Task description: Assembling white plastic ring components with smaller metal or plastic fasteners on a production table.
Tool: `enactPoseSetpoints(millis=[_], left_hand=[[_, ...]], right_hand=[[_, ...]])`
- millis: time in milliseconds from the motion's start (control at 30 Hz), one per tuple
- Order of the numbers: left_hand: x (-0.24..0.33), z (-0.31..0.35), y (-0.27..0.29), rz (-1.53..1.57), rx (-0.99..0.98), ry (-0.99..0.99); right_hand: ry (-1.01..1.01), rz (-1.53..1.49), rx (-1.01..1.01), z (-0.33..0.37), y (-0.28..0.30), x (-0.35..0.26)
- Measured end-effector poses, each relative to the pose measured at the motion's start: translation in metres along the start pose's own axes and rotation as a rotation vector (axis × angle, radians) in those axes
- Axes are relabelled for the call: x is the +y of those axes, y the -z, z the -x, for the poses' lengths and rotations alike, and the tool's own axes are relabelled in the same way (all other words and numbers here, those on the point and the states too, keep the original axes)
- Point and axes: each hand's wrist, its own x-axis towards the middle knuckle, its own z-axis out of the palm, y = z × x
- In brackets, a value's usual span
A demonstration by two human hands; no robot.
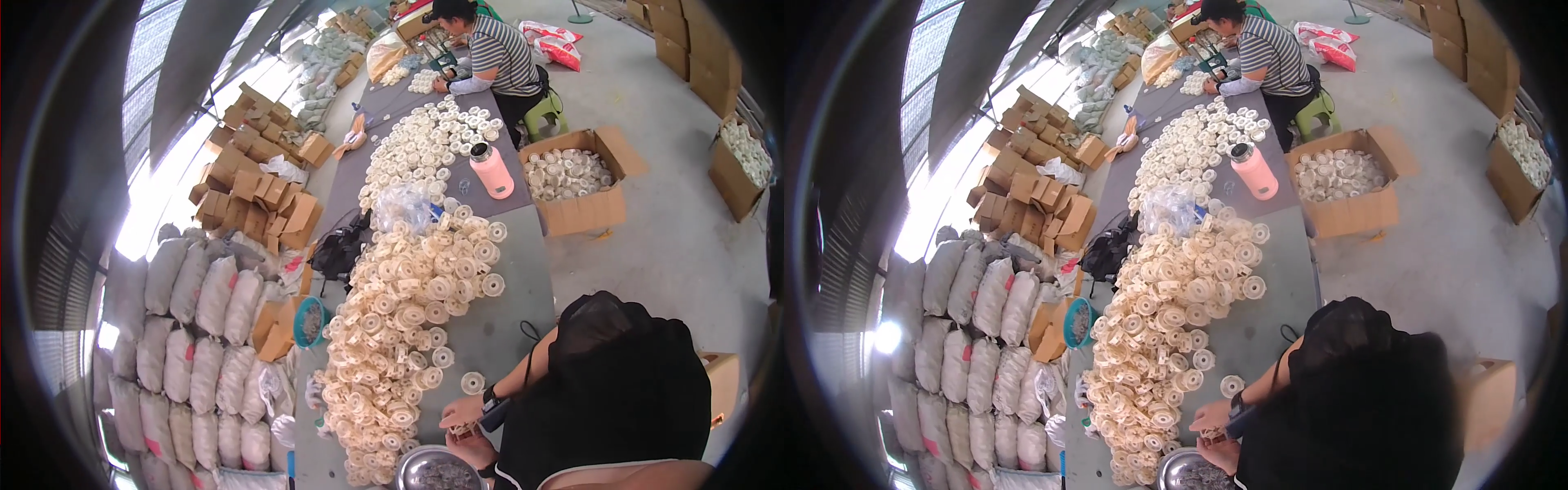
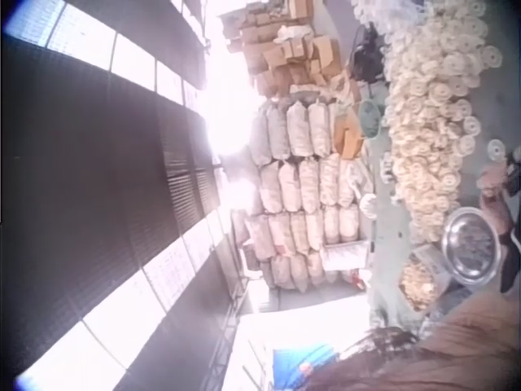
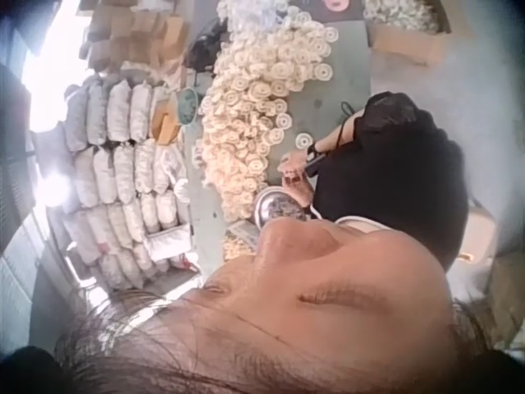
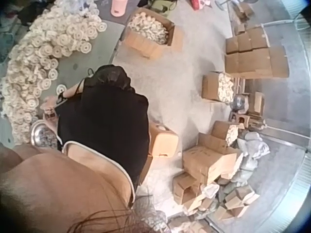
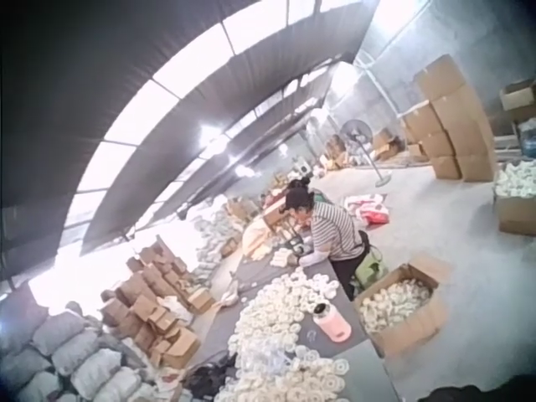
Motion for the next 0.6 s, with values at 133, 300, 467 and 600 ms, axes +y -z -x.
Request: enactPoseSetpoints(millis=[133, 300, 467, 600], left_hand=[[-0.016, -0.025, -0.001, -0.029, -0.133, 0.062], [-0.037, -0.058, 0.05, 0.122, -0.42, 0.204], [-0.019, -0.02, 0.059, 0.033, -0.198, 0.24], [-0.011, -0.004, 0.049, 0.03, -0.087, 0.182]], right_hand=[[0.125, 0.3, -0.063, 0.012, 0.001, -0.011], [0.297, 0.532, 0.009, 0.0, -0.009, 0.0], [0.324, 0.57, 0.045, 0.011, 0.004, -0.012], [0.412, 0.625, -0.101, 0.015, -0.005, -0.016]])
